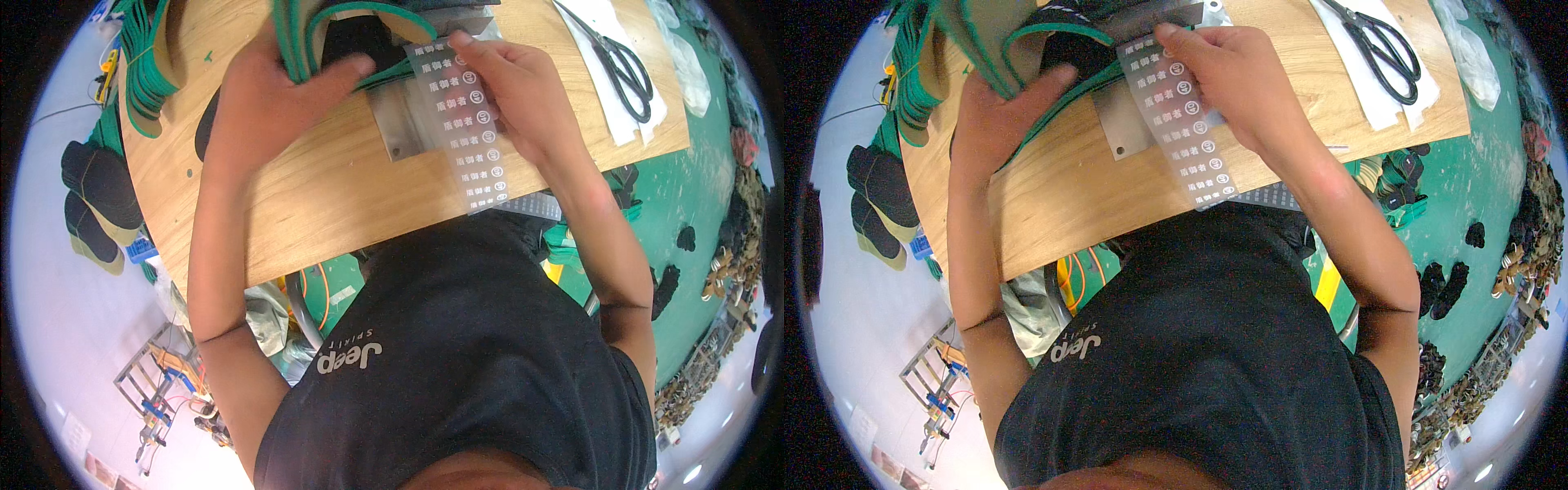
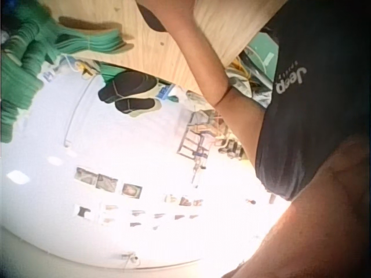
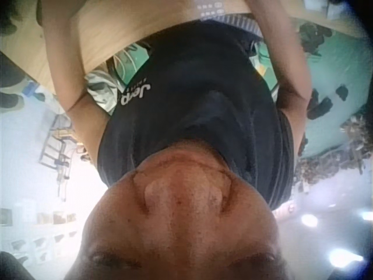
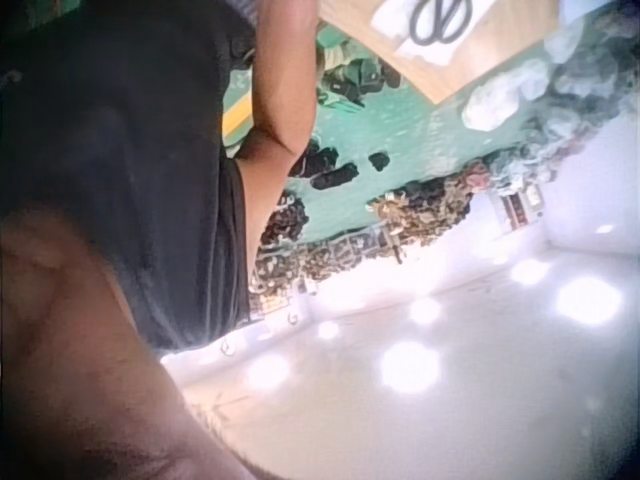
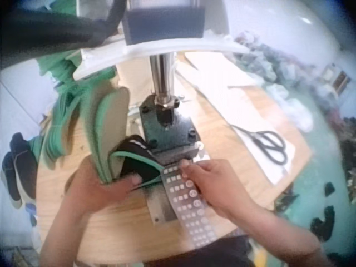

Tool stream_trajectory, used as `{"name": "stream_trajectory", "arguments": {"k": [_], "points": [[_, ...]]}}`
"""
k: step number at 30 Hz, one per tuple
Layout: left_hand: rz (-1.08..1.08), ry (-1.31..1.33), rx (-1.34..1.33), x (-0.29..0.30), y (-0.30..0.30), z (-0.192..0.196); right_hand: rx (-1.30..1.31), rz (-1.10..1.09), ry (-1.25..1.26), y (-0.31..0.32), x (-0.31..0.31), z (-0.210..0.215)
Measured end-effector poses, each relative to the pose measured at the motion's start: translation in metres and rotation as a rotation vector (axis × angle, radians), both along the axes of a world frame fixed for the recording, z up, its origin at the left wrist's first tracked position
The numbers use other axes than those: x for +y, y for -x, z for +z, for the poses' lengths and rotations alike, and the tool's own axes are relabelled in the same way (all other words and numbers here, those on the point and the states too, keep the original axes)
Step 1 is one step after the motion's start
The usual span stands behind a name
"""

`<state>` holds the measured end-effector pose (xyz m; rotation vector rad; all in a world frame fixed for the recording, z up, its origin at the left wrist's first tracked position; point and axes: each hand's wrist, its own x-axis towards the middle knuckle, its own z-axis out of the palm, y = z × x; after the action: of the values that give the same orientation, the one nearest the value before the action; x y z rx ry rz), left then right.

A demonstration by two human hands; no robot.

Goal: The person stacks green insoles, places a black cover on one, cuts a label from a sheet using scissors, and applies the label to the insole by hand.

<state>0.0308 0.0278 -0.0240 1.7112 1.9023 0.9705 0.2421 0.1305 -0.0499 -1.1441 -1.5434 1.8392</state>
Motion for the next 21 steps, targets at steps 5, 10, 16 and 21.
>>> {"name": "stream_trajectory", "arguments": {"k": [5, 10, 16, 21], "points": [[-0.037, -0.024, 0.197, 0.003, -0.008, 0.001, 0.061, 0.021, 0.063, -0.005, -0.006, 0.008], [0.024, -0.077, 0.334, 0.001, -0.001, -0.007, 0.088, 0.038, 0.001, -0.011, -0.005, 0.000], [0.081, -0.182, 0.195, -0.001, 0.003, -0.002, 0.269, -0.180, 0.198, -0.027, -0.005, 0.009], [0.381, -0.241, -0.171, -0.009, 0.007, 0.006, 0.122, 0.060, 0.204, -0.009, 0.001, 0.005]]}}
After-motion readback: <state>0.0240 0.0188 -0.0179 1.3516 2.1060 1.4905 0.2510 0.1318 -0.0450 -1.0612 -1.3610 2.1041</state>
